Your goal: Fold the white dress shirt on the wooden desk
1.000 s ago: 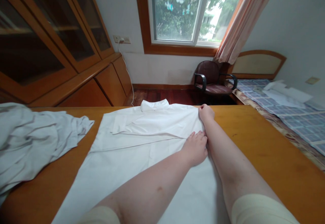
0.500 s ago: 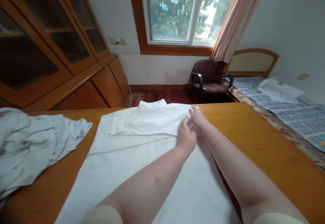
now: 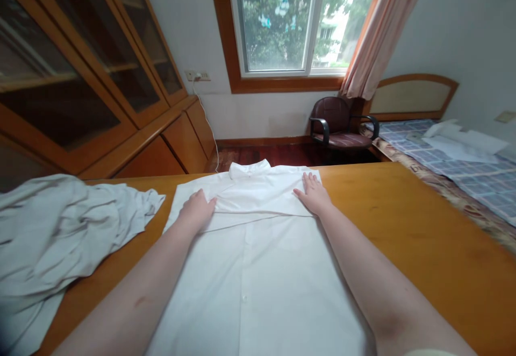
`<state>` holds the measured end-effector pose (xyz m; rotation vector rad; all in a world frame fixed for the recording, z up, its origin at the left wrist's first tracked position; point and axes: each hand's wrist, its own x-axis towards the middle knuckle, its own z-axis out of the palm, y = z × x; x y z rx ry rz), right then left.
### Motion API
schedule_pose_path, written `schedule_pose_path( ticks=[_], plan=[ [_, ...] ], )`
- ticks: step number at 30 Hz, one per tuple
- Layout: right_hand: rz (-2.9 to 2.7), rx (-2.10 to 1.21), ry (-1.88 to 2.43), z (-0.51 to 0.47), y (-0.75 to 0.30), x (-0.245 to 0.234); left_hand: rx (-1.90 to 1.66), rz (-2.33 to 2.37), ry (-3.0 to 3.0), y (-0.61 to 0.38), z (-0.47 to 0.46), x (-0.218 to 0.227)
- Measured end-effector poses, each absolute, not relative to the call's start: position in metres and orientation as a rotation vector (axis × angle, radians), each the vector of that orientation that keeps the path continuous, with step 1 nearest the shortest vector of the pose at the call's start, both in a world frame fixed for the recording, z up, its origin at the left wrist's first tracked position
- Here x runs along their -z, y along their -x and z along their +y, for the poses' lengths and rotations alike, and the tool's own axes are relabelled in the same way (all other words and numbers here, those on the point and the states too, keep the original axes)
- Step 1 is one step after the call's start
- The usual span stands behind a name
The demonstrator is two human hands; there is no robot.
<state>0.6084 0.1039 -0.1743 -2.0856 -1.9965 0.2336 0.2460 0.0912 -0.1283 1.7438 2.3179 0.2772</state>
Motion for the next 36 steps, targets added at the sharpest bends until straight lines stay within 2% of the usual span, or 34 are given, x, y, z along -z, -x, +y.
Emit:
schedule_pose_path(
  ticks=[5, 8, 13, 17, 23, 26, 33, 36],
  plan=[
    [-1.984, -0.276, 2.026, 0.099, -0.611, 0.173, -0.722, 2.086, -1.742, -0.208, 0.081, 0.151],
    [-1.993, -0.305, 1.964, 0.099, -0.615, 0.174, -0.919, 2.108, -1.678, -0.21, 0.081, 0.153],
    [-1.986, -0.315, 1.929, 0.1, -0.618, 0.178, -1.252, 1.913, -1.069, -0.203, 0.091, 0.155],
    [-2.013, -0.285, 1.969, 0.102, -0.616, 0.179, -1.16, 1.796, -0.946, -0.192, 0.097, 0.15],
    [-2.062, -0.276, 1.988, 0.1, -0.613, 0.174, -0.687, 2.169, -1.69, -0.187, 0.096, 0.148],
    [-2.063, -0.285, 2.008, 0.099, -0.612, 0.171, -0.668, 2.201, -1.831, -0.19, 0.096, 0.151],
    [-2.042, -0.297, 2.041, 0.096, -0.608, 0.165, -0.57, 2.277, -1.691, -0.193, 0.093, 0.147],
    [-2.028, -0.309, 2.04, 0.096, -0.61, 0.166, -0.719, 2.294, -1.647, -0.191, 0.093, 0.146]
  ],
)
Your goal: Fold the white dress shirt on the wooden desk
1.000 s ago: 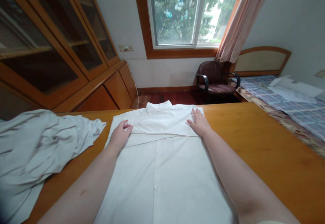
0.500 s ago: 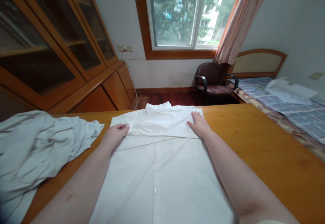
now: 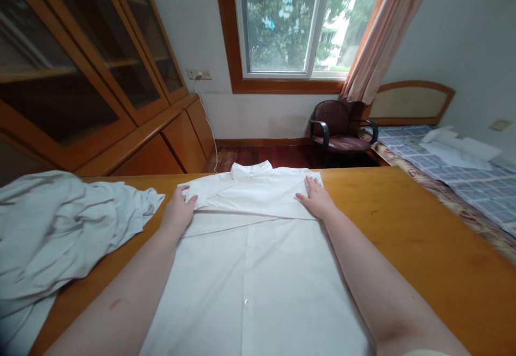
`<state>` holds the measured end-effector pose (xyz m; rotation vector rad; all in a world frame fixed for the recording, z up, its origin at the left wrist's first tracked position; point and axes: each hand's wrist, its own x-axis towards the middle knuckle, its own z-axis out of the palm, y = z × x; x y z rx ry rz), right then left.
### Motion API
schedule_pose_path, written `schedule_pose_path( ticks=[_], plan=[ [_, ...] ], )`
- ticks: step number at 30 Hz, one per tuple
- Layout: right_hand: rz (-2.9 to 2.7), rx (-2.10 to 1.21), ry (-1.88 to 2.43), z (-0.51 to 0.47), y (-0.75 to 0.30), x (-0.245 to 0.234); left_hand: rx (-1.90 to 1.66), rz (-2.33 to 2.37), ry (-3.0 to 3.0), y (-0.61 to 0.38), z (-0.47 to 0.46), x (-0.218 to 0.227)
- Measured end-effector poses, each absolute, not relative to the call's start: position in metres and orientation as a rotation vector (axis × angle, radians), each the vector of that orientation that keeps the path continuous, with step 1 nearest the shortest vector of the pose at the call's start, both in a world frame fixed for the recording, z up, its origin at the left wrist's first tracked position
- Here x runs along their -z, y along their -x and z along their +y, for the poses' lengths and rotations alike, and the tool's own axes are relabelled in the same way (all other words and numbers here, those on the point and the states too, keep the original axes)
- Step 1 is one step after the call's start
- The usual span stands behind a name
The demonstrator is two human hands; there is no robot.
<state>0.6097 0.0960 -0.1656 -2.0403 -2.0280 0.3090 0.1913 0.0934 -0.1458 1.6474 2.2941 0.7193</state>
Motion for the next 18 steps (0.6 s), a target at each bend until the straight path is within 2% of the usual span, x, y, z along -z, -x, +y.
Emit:
schedule_pose_path(
  ticks=[3, 11, 18],
  plan=[
    [-2.036, -0.307, 2.048, 0.0971, -0.6119, 0.1682, -0.789, 2.297, -1.641, -0.1885, 0.0934, 0.1457],
    [-2.166, -0.202, 2.133, 0.1006, -0.6116, 0.171, -0.521, 2.286, -1.821, -0.1872, 0.0924, 0.1473],
    [-2.279, -0.166, 2.097, 0.0993, -0.6127, 0.1695, -0.453, 2.263, -1.813, -0.1876, 0.0899, 0.1468]
  ],
)
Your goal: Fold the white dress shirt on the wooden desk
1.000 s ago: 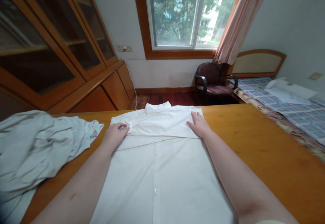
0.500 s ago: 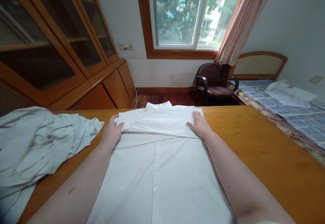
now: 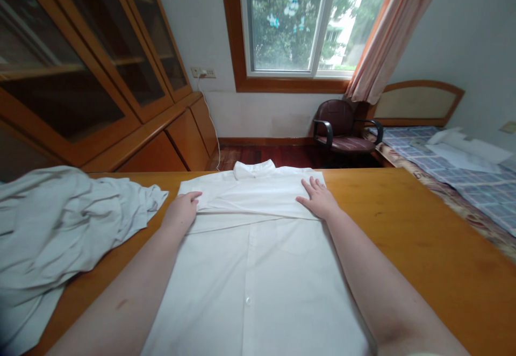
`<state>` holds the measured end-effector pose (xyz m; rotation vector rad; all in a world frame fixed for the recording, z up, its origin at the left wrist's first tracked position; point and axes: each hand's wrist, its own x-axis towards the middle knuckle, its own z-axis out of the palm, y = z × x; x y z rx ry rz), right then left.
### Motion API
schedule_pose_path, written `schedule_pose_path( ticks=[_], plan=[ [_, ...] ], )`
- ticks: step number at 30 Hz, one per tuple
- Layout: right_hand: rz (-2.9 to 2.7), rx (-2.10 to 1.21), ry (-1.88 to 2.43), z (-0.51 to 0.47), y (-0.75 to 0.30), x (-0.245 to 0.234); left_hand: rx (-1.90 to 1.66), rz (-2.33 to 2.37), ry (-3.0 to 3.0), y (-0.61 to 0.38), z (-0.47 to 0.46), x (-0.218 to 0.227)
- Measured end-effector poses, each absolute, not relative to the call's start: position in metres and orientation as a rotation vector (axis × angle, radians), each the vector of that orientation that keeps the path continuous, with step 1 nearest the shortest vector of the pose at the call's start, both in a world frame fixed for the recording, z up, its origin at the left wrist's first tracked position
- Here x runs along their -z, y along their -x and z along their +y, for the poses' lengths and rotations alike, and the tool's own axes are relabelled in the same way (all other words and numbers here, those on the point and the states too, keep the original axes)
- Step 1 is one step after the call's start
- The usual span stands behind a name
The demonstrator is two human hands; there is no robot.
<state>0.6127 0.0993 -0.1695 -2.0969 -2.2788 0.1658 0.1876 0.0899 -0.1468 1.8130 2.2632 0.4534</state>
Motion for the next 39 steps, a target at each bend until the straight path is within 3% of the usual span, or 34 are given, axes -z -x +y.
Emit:
schedule_pose_path(
  ticks=[10, 19, 23, 29, 39],
  plan=[
    [-2.277, -0.14, 2.151, 0.102, -0.615, 0.173, -0.225, 2.275, -1.896, -0.179, 0.093, 0.152],
    [-2.296, -0.139, 2.123, 0.101, -0.615, 0.172, -0.278, 2.476, -2.101, -0.191, 0.082, 0.142],
    [-2.295, -0.141, 2.105, 0.099, -0.615, 0.17, -0.308, 2.301, -2.284, -0.203, 0.08, 0.144],
    [-2.299, -0.138, 2.105, 0.099, -0.614, 0.169, -0.058, 1.591, -2.479, -0.211, 0.076, 0.145],
    [-2.291, -0.148, 2.134, 0.102, -0.623, 0.173, 0.013, 1.75, -2.244, -0.205, 0.084, 0.155]
  ],
)
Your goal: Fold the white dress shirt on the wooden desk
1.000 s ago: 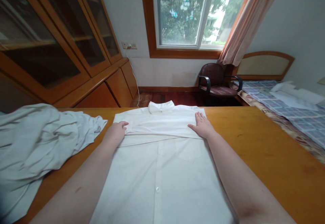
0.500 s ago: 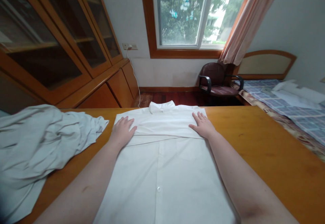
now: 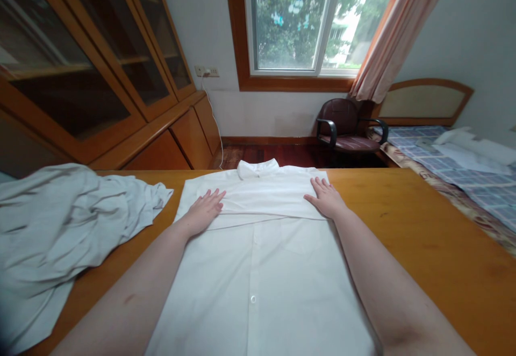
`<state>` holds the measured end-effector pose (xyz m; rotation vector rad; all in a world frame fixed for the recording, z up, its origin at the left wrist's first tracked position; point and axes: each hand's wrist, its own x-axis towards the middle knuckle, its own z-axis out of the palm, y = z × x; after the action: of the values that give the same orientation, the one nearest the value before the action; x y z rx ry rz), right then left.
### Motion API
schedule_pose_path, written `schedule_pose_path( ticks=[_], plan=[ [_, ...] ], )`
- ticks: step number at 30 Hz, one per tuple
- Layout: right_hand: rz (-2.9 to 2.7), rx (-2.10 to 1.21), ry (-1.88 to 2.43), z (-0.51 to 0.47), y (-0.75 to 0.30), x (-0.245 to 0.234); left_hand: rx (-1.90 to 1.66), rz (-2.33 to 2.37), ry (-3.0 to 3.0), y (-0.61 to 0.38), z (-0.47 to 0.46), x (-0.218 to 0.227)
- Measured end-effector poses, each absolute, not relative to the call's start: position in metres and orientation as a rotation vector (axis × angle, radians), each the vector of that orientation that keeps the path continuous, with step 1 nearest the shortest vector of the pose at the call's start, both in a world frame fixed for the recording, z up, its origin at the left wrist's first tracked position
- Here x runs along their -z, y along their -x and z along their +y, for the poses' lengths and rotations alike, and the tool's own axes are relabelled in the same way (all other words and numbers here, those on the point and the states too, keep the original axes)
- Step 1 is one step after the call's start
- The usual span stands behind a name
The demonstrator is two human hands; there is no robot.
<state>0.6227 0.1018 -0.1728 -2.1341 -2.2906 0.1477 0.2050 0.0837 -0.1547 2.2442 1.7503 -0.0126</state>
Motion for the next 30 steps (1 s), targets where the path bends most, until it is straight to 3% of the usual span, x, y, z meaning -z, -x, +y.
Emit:
schedule_pose_path(
  ticks=[11, 22, 30],
  plan=[
    [-2.089, -0.116, 2.315, 0.105, -0.63, 0.181, 0.027, 2.089, -2.204, -0.205, 0.091, 0.17],
    [-1.972, -0.122, 2.431, 0.097, -0.625, 0.173, 0.035, 2.051, -2.222, -0.208, 0.103, 0.145],
    [-1.892, 0.163, 2.408, 0.095, -0.621, 0.157, -0.073, 2.183, -2.297, -0.182, 0.145, 0.134]
  ],
)
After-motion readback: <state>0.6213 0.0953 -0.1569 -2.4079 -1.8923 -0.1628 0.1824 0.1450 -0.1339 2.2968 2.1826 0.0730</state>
